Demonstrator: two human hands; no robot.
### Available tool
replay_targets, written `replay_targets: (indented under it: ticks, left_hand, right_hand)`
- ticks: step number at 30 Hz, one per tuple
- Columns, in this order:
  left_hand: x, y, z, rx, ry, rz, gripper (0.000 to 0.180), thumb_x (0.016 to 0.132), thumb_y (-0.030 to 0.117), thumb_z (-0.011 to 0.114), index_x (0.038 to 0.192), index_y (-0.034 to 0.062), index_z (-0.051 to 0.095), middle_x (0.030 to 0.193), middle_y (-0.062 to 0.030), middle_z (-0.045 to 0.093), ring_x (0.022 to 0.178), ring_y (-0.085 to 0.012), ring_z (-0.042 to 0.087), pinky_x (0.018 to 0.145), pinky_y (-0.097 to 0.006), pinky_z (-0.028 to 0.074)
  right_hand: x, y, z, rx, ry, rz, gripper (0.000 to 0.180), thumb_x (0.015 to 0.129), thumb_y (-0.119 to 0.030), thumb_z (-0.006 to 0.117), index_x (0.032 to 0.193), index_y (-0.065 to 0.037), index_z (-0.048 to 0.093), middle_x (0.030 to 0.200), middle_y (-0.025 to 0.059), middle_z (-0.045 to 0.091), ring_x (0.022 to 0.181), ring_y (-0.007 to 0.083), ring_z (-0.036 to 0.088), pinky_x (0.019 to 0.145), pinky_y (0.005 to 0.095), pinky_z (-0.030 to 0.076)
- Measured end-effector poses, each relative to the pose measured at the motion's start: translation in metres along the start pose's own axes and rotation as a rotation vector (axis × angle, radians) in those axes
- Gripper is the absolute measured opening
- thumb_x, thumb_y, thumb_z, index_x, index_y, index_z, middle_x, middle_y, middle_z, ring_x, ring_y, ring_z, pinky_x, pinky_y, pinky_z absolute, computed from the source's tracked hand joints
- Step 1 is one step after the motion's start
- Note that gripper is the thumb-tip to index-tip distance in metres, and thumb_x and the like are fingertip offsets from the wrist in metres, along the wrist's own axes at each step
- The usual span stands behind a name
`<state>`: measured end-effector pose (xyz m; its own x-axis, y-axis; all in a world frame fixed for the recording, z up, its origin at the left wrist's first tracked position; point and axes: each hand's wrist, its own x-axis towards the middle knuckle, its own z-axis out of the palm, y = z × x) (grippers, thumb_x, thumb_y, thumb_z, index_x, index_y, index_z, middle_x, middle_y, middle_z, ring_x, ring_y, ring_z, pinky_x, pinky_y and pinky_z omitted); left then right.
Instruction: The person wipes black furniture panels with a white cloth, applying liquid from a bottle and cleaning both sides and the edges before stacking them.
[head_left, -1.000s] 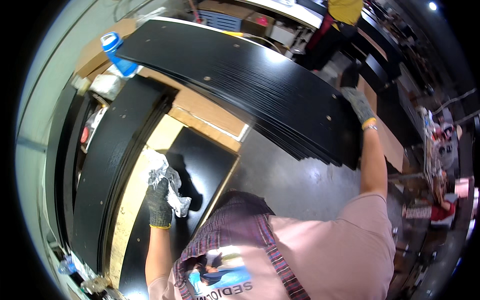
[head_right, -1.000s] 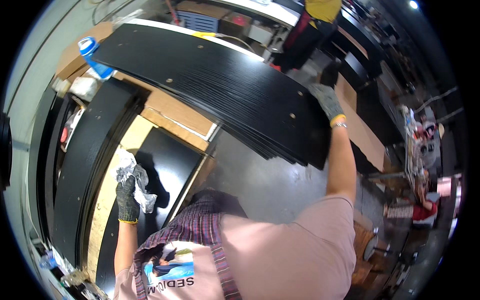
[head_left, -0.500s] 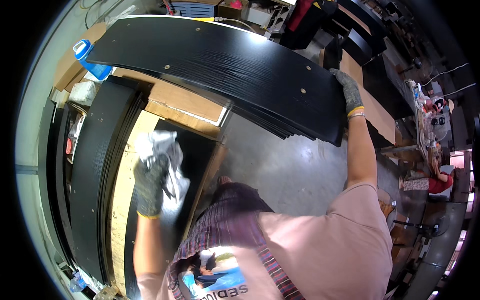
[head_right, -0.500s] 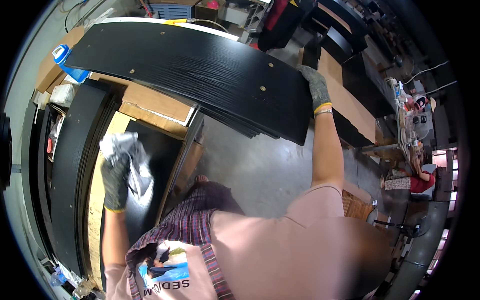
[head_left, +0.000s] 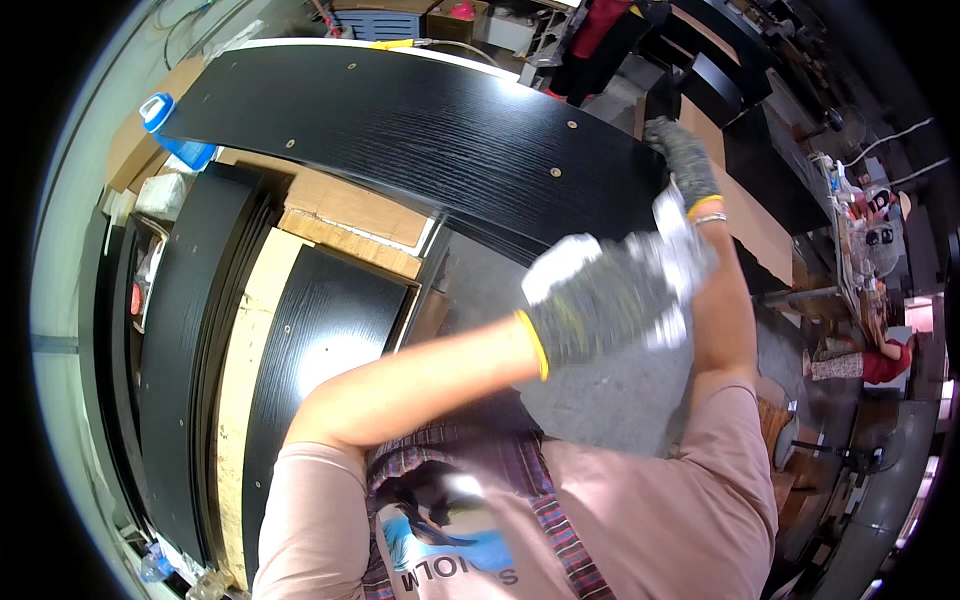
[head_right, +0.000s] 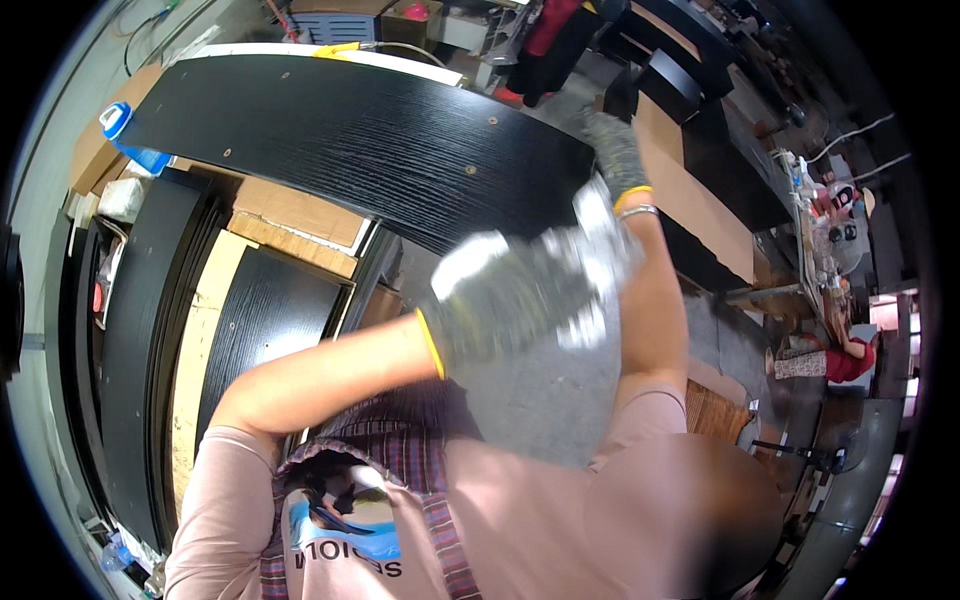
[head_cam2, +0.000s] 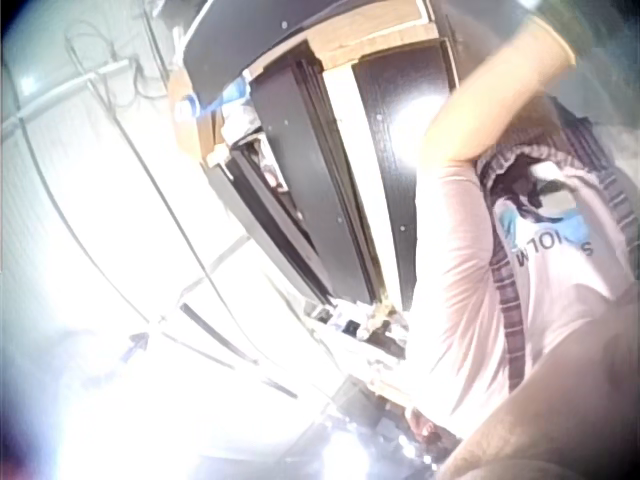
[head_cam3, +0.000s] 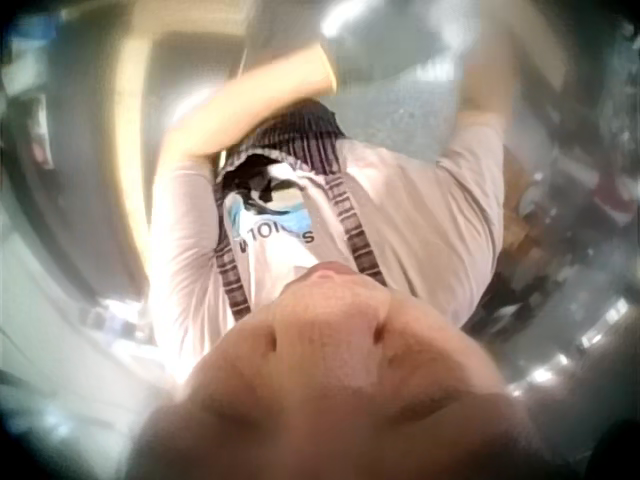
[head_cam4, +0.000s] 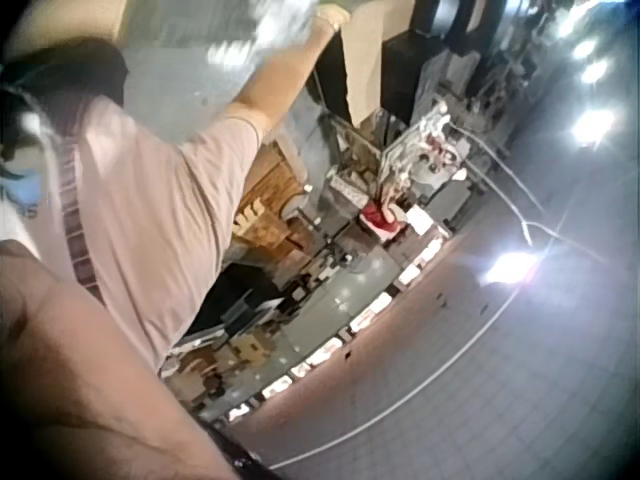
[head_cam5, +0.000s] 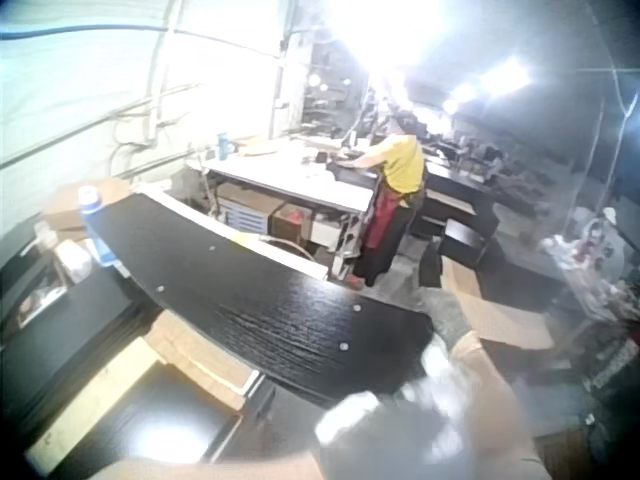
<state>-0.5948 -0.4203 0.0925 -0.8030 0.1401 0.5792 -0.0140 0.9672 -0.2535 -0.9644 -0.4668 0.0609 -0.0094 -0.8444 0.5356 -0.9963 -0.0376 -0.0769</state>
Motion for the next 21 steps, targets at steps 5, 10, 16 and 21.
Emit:
replay_targets:
  ticks: [5, 10, 16, 21]
  left_hand:
    - [-0.082, 0.015, -0.04, -0.893, -0.357, -0.196, 0.048, 0.092, 0.024, 0.056, 0.135, 0.0029, 0.057, 0.112, -0.0172, 0.07, 0.098, -0.0313, 0.068, 0.088, -0.044, 0.053]
    - [-0.249, -0.013, -0.111, -0.698, 0.138, -1.278, 0.054, 0.088, 0.018, 0.072, 0.136, -0.0003, 0.056, 0.127, -0.0225, 0.065, 0.114, -0.0343, 0.065, 0.097, -0.043, 0.053]
    - [-0.375, -0.047, -0.244, -0.086, 0.778, -1.815, 0.041, 0.099, 0.011, 0.063, 0.139, 0.0039, 0.058, 0.121, -0.0092, 0.067, 0.104, -0.0145, 0.063, 0.09, -0.027, 0.052]
    - [-0.36, -0.005, -0.209, 0.026, 0.031, -1.615, 0.035, 0.091, 0.016, 0.065, 0.125, 0.0069, 0.064, 0.119, -0.012, 0.067, 0.109, -0.0243, 0.064, 0.094, -0.038, 0.049]
  right_hand:
    - [0.073, -0.119, -0.064, 1.237, 0.102, 0.433, 0.02, 0.095, -0.003, 0.059, 0.111, 0.0, 0.071, 0.11, 0.0099, 0.072, 0.101, 0.0172, 0.068, 0.093, 0.0296, 0.054]
    - [0.122, -0.239, -0.063, 0.956, -0.172, -0.361, 0.033, 0.099, -0.012, 0.056, 0.13, 0.0, 0.063, 0.125, 0.0143, 0.068, 0.117, 0.0238, 0.065, 0.105, 0.0355, 0.049]
    - [0.076, -0.481, 0.036, 1.67, -0.472, -0.412, 0.025, 0.093, -0.012, 0.063, 0.116, -0.002, 0.066, 0.111, 0.0114, 0.071, 0.108, 0.029, 0.067, 0.099, 0.0395, 0.051]
    - [0.006, -0.484, 0.157, 0.603, -0.225, -0.223, 0.029, 0.093, -0.027, 0.062, 0.106, -0.003, 0.069, 0.104, 0.02, 0.07, 0.099, 0.0374, 0.065, 0.09, 0.0459, 0.051]
